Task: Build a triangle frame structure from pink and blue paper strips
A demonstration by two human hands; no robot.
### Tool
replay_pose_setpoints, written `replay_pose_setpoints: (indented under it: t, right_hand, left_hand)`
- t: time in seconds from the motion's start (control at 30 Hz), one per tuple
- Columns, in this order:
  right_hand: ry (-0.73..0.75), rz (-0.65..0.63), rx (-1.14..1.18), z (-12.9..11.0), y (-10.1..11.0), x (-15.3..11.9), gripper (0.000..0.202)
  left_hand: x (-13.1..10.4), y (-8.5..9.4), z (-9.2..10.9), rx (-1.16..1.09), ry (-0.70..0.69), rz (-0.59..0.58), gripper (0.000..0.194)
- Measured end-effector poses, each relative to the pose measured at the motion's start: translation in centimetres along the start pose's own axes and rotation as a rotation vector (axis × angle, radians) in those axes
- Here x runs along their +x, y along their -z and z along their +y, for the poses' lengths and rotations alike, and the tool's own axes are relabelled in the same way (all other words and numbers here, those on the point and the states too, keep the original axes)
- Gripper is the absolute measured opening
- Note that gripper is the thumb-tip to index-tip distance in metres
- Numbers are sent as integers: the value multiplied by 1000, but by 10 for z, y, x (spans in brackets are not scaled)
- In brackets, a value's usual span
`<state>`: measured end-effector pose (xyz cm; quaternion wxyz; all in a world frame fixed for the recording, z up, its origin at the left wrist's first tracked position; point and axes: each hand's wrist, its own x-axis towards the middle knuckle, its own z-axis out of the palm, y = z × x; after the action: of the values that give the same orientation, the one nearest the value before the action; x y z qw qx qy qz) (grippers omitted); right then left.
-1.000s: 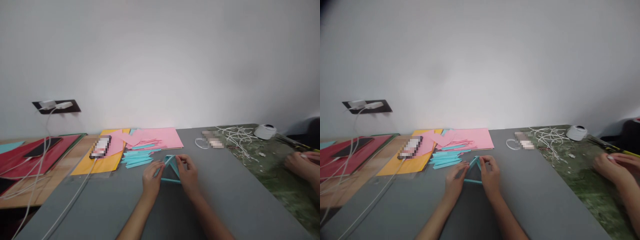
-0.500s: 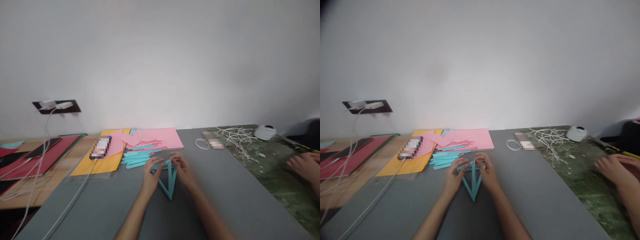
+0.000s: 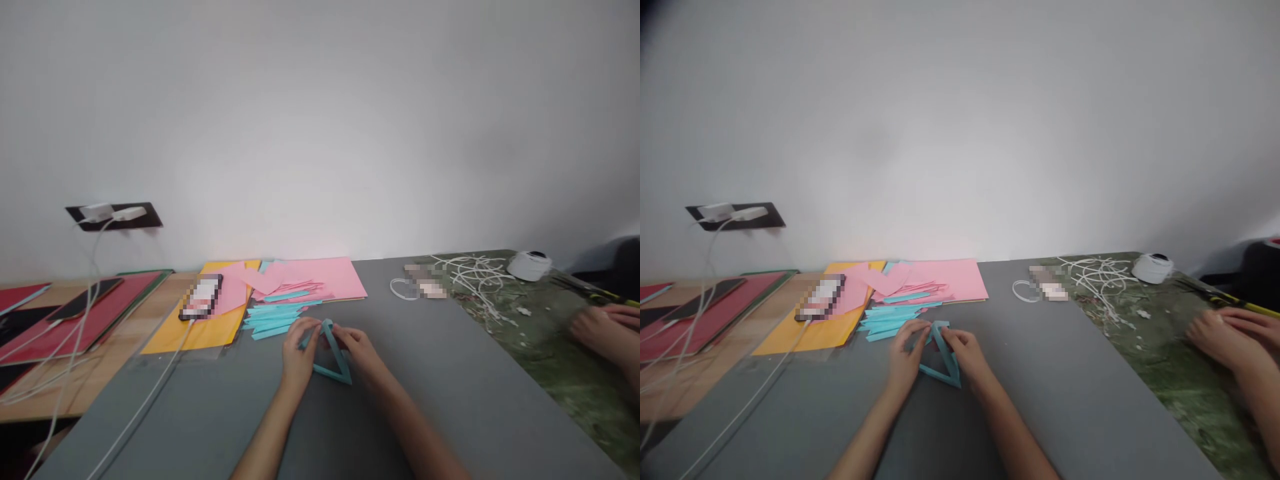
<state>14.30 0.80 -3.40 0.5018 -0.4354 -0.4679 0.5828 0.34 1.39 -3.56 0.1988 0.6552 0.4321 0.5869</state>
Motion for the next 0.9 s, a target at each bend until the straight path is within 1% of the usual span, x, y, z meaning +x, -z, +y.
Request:
replay_pose_setpoints:
  t: [0.07,0.17,0.23,0.3,0.37,0.53,0.77,0.9]
  right_hand:
    - [-67,-69,132,2,-2,-1,42]
    - [-139,-121,286,2,-2,-2,34]
    - [-161,-176,375,1,-1,-3,29]
    - [-193,-248,446,1,-1,-4,27]
    - [-223,-293,490,1,0,-3,25]
    - [-235,-284,523,5,1,-1,18]
    - [-288,-296,468,7,6,0,20]
    - [-341,-277,543,4,5,-2,14]
  left_hand:
    - [-1,1,2,29,-2,-41,19]
    - [-2,3,6,92,-35,-161,34]
    - [-1,4,9,123,-70,-217,33]
    - [0,4,11,131,-91,-217,28]
    - [1,4,12,127,-95,-192,24]
    - [2,4,13,123,-99,-178,23]
    - [2,3,16,66,-99,-157,21]
    - [2,2,18,23,-87,-164,19]
